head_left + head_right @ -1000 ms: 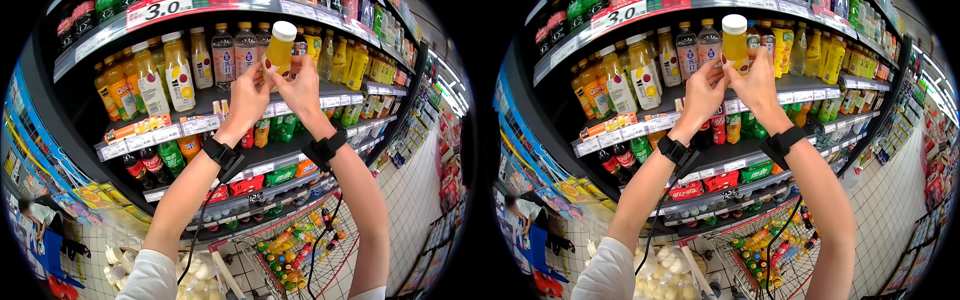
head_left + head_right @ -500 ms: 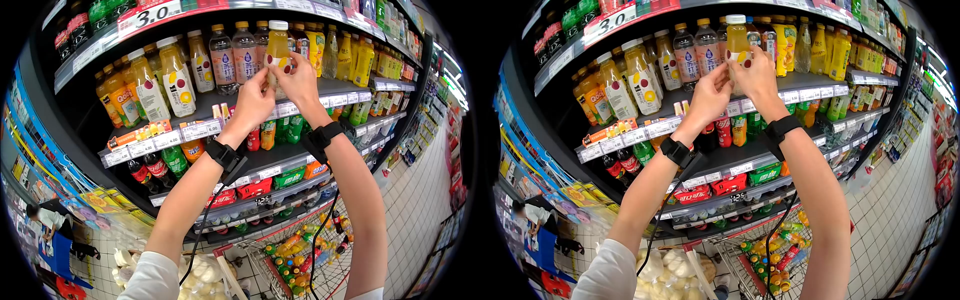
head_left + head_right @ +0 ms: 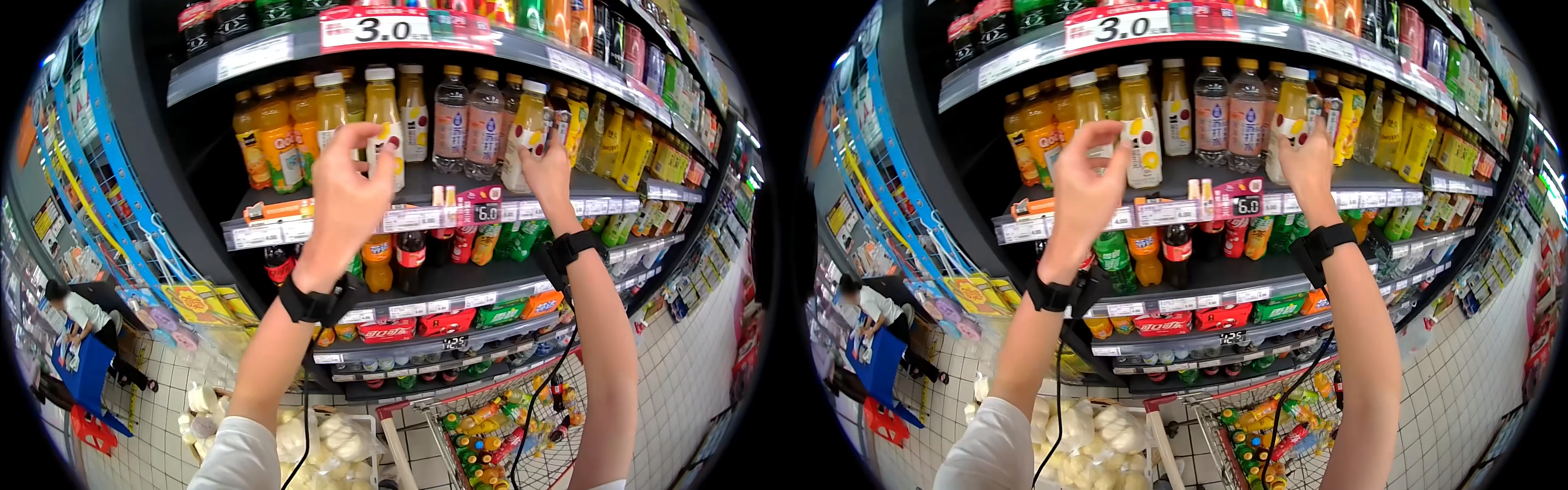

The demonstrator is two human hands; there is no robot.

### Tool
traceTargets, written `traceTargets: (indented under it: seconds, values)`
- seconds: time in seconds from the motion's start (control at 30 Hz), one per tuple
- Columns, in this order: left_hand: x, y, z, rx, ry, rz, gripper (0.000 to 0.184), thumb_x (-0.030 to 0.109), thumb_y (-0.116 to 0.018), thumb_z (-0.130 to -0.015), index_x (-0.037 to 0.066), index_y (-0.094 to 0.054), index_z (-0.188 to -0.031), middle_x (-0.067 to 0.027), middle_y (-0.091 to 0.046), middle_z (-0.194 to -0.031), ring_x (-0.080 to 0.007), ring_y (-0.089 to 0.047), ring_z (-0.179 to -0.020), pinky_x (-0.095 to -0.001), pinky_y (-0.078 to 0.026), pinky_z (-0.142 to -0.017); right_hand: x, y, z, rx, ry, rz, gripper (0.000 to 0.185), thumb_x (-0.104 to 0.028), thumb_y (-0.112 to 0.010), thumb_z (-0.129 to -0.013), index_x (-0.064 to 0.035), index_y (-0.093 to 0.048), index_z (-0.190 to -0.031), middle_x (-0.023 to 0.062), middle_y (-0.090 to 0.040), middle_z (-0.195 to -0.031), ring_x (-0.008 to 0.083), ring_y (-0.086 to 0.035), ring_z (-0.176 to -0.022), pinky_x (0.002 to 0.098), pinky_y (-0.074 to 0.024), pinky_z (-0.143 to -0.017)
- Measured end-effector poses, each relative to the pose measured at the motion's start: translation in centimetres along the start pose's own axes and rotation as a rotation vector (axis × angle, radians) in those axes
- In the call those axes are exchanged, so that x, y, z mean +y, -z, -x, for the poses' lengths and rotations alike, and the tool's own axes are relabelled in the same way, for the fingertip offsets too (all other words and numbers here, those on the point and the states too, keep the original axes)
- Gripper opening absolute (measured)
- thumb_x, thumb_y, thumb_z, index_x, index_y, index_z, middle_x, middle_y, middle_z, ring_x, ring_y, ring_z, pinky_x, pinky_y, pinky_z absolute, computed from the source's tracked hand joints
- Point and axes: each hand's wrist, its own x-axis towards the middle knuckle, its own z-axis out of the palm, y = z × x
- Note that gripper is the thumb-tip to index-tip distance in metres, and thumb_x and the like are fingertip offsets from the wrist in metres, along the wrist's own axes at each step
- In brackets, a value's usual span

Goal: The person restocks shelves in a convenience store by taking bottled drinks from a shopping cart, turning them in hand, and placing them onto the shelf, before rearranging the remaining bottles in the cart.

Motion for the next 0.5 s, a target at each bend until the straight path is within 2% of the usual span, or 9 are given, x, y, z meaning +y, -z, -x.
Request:
traceTargets:
  seconds: [0.07,0.1,0.17,0.23,0.27,0.3,0.33,0.47,0.5]
  values:
    - [-1.7,3.0,-1.0,0.062,0.001,-0.208,0.029,0.014,-0.067,-0.086,-0.002,-0.061,-0.109,-0.0210,-0.064,-0.107,-0.0326,-0.062,-0.102,-0.0382,-0.051,-0.081,-3.3,-0.7,1.1,0.453,0.219,0.268,0.051,-0.020,-0.069,-0.083,0.0043,-0.056,-0.126,0.0219,-0.061,-0.114,0.0386,-0.057,-0.107,0.0464,-0.0427,-0.096]
    - [-3.1,4.2,-1.5,0.045,0.003,-0.279,0.037,0.018,-0.068,-0.086,-0.003,-0.058,-0.115,-0.0206,-0.062,-0.113,-0.0291,-0.062,-0.105,-0.0356,-0.053,-0.080,-6.2,-0.3,1.8,0.458,0.347,0.139,0.042,-0.015,-0.066,-0.084,0.0002,-0.058,-0.122,0.0175,-0.062,-0.116,0.0368,-0.053,-0.111,0.0470,-0.0380,-0.099]
    - [-5.7,5.7,-2.0,0.040,0.007,-0.354,0.045,0.021,-0.070,-0.087,-0.004,-0.056,-0.121,-0.0203,-0.060,-0.120,-0.0256,-0.061,-0.109,-0.0331,-0.054,-0.080,-11.6,-1.3,3.4,0.326,0.547,-0.144,0.028,-0.012,-0.066,-0.082,-0.0016,-0.064,-0.108,0.0160,-0.064,-0.107,0.0337,-0.056,-0.106,0.0423,-0.0431,-0.094]
    - [-7.0,6.6,-2.3,-0.108,0.106,-0.298,0.056,0.024,-0.072,-0.086,-0.006,-0.050,-0.127,-0.0214,-0.059,-0.123,-0.0275,-0.062,-0.110,-0.0359,-0.054,-0.083,-16.0,-3.6,5.0,-0.075,0.367,-0.547,0.029,-0.013,-0.067,-0.084,0.0021,-0.065,-0.109,0.0206,-0.066,-0.105,0.0361,-0.064,-0.100,0.0424,-0.0487,-0.090]
    - [-7.1,6.8,-2.2,-0.105,0.107,-0.300,0.056,0.024,-0.072,-0.086,-0.006,-0.050,-0.127,-0.0214,-0.059,-0.123,-0.0275,-0.062,-0.110,-0.0359,-0.054,-0.083,-17.9,-4.1,5.8,-0.190,0.347,-0.546,0.033,-0.014,-0.066,-0.084,0.0041,-0.065,-0.112,0.0236,-0.066,-0.108,0.0390,-0.064,-0.102,0.0429,-0.0503,-0.089]
    - [-7.2,6.8,-2.1,-0.129,0.165,-0.252,0.059,0.025,-0.073,-0.084,-0.008,-0.050,-0.128,-0.0253,-0.058,-0.124,-0.0327,-0.059,-0.113,-0.0384,-0.049,-0.091,-18.6,-6.0,5.9,-0.179,0.425,-0.429,0.035,-0.014,-0.065,-0.085,0.0073,-0.063,-0.112,0.0263,-0.065,-0.107,0.0402,-0.063,-0.103,0.0433,-0.0515,-0.087]
    - [-7.4,7.0,-2.1,-0.152,0.223,-0.202,0.063,0.026,-0.074,-0.082,-0.009,-0.049,-0.128,-0.0292,-0.056,-0.125,-0.0378,-0.056,-0.116,-0.0410,-0.045,-0.099,-19.8,-7.2,6.7,-0.223,0.352,-0.402,0.041,-0.015,-0.064,-0.086,0.0112,-0.057,-0.118,0.0309,-0.062,-0.107,0.0440,-0.062,-0.103,0.0448,-0.0522,-0.086]
    - [-9.8,7.4,-2.3,-0.208,0.247,-0.184,0.058,0.019,-0.070,-0.083,-0.008,-0.048,-0.130,-0.0285,-0.059,-0.120,-0.0342,-0.063,-0.106,-0.0393,-0.051,-0.087,-22.5,-10.7,8.4,-0.251,0.265,-0.297,0.054,-0.017,-0.064,-0.088,0.0180,-0.045,-0.124,0.0378,-0.057,-0.110,0.0493,-0.061,-0.100,0.0481,-0.0520,-0.086]
    - [-9.4,7.5,-2.3,-0.213,0.277,-0.132,0.056,0.013,-0.068,-0.083,-0.008,-0.048,-0.130,-0.0244,-0.065,-0.110,-0.0307,-0.067,-0.094,-0.0374,-0.054,-0.078,-23.0,-11.1,8.3,-0.300,0.205,-0.324,0.052,-0.018,-0.064,-0.089,0.0184,-0.045,-0.121,0.0387,-0.057,-0.109,0.0495,-0.061,-0.099,0.0483,-0.0524,-0.085]
